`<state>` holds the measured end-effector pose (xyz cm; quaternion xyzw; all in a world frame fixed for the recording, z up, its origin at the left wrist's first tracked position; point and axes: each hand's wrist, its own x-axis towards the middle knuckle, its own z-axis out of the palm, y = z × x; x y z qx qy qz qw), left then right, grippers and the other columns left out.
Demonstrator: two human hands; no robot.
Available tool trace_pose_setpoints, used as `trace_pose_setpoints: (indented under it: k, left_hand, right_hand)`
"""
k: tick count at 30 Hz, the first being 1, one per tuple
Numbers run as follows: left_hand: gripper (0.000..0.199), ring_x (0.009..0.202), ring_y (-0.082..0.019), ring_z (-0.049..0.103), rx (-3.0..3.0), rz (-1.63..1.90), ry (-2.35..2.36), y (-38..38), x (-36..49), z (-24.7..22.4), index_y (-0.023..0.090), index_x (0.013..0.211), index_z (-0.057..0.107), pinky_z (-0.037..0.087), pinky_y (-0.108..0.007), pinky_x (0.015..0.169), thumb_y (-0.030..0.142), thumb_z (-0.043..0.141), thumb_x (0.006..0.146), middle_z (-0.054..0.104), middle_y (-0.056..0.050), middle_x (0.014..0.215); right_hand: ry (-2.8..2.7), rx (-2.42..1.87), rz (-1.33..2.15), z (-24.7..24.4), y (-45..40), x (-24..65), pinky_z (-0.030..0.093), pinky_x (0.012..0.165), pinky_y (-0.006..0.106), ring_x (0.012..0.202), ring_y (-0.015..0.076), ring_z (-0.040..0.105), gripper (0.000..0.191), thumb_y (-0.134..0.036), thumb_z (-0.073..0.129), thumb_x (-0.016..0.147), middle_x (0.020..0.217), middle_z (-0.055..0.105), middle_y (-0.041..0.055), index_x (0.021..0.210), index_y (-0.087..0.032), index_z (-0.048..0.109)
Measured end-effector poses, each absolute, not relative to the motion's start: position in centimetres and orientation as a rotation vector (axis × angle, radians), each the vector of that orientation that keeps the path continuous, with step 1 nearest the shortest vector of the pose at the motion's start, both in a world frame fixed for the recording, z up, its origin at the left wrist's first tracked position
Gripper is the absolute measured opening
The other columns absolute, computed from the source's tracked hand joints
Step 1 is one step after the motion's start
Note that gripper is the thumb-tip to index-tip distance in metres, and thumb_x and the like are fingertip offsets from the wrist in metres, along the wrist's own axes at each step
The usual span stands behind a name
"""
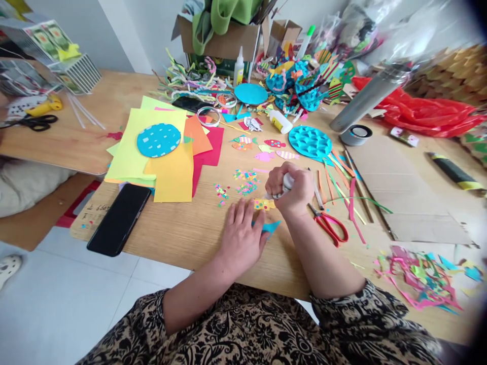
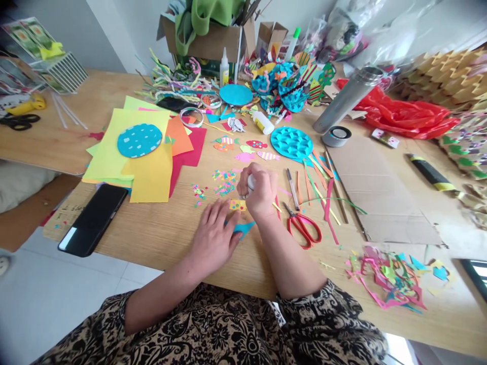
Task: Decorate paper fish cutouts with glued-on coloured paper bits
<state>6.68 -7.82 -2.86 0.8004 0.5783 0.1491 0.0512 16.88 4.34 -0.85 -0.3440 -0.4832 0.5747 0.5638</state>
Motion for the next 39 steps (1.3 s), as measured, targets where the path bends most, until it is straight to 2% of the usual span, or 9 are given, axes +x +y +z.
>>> trace_pose_setpoints:
  k: [4, 10, 14, 18, 22, 27, 31, 34, 39]
  left_hand:
    - [0.047, 0.140, -0.036, 0.031, 2.425, 0.462, 1.773, -7.8, 6.7, -2.9, 0.016, 0.134, 0.050, 0.027, -0.055, 0.114, 0.040, 0.049, 0.094, 0.041, -0.018, 0.147]
    - [0.046, 0.140, -0.035, 0.031, 2.408, 0.483, 1.767, -7.8, 6.6, -2.8, 0.015, 0.132, 0.050, 0.027, -0.053, 0.115, 0.038, 0.053, 0.092, 0.038, -0.020, 0.147]
    - [0.044, 0.139, -0.034, 0.033, 2.404, 0.532, 1.783, -7.9, 6.6, -2.8, 0.016, 0.131, 0.051, 0.028, -0.054, 0.114, 0.036, 0.053, 0.092, 0.039, -0.019, 0.146]
    - [0.044, 0.139, -0.034, 0.032, 2.391, 0.587, 1.767, -7.9, 6.6, -2.9, 0.017, 0.132, 0.049, 0.029, -0.055, 0.114, 0.034, 0.055, 0.091, 0.041, -0.018, 0.145]
    - [0.041, 0.140, -0.033, 0.030, 2.351, 0.729, 1.734, -8.0, 6.3, -2.7, 0.013, 0.128, 0.049, 0.033, -0.053, 0.114, 0.030, 0.055, 0.091, 0.042, -0.019, 0.142]
    - [0.028, 0.139, -0.030, 0.033, 2.260, 1.105, 1.714, -8.0, 5.6, -2.0, 0.015, 0.119, 0.049, 0.036, -0.052, 0.112, 0.024, 0.050, 0.093, 0.045, -0.018, 0.139]
    - [0.022, 0.133, -0.028, 0.041, 2.140, 1.331, 1.727, -7.6, 5.0, -1.5, 0.017, 0.115, 0.048, 0.041, -0.051, 0.108, 0.020, 0.050, 0.093, 0.048, -0.016, 0.134]
    - [0.033, 0.126, -0.026, 0.047, 2.100, 1.428, 1.760, -6.8, 4.7, -1.2, 0.016, 0.122, 0.045, 0.044, -0.047, 0.106, 0.024, 0.055, 0.092, 0.052, -0.016, 0.129]
    - [0.058, 0.122, -0.025, 0.051, 2.173, 1.443, 1.758, -4.7, 4.2, -0.4, 0.017, 0.134, 0.040, 0.044, -0.043, 0.105, 0.032, 0.068, 0.086, 0.056, -0.014, 0.127]
  right_hand:
    - [-0.919, -0.771, 1.353, -0.7, 4.9, 16.8, 0.025, 0.034, 0.022, 0.032, 0.0076, 0.029, 0.038, -0.041, 0.052, 0.080, 0.037, 0.033, -0.0057, 0.048, -0.022, 0.042]
    - [-0.324, -0.716, 1.581, -0.2, 6.5, 18.7, 0.026, 0.034, 0.020, 0.033, 0.0070, 0.025, 0.054, -0.059, 0.036, 0.088, 0.040, 0.021, -0.0078, 0.049, -0.022, 0.030]
    - [-0.155, -0.646, 1.673, -0.2, 6.6, 18.9, 0.041, 0.041, 0.023, 0.038, 0.0092, 0.040, 0.059, -0.071, 0.028, 0.087, 0.044, 0.036, -0.0051, 0.056, -0.022, 0.038]
    - [-0.121, -0.615, 1.694, 0.0, 6.2, 18.2, 0.054, 0.059, 0.034, 0.054, 0.0159, 0.058, 0.059, -0.070, 0.029, 0.088, 0.056, 0.058, 0.0026, 0.066, -0.020, 0.051]
    - [-0.169, -0.571, 1.736, 0.2, 6.0, 18.1, 0.056, 0.071, 0.038, 0.066, 0.0185, 0.065, 0.052, -0.060, 0.031, 0.093, 0.066, 0.067, 0.0046, 0.075, -0.019, 0.057]
    - [-0.277, -0.603, 1.747, 0.1, 5.7, 18.2, 0.056, 0.076, 0.036, 0.067, 0.0165, 0.065, 0.029, -0.045, 0.051, 0.089, 0.067, 0.067, 0.0000, 0.072, -0.022, 0.056]
    - [-0.458, -0.675, 1.758, 0.2, 5.0, 17.9, 0.057, 0.076, 0.040, 0.070, 0.0192, 0.067, 0.029, -0.051, 0.060, 0.085, 0.069, 0.067, -0.0006, 0.074, -0.024, 0.058]
    - [-0.509, -0.699, 1.760, 0.5, 4.1, 17.4, 0.058, 0.077, 0.043, 0.074, 0.0209, 0.068, 0.034, -0.057, 0.066, 0.079, 0.070, 0.068, -0.0007, 0.078, -0.025, 0.057]
    - [-0.456, -0.743, 1.783, 1.0, 2.5, 16.8, 0.059, 0.076, 0.039, 0.079, 0.0203, 0.069, 0.034, -0.053, 0.073, 0.075, 0.076, 0.070, 0.0001, 0.081, -0.024, 0.058]
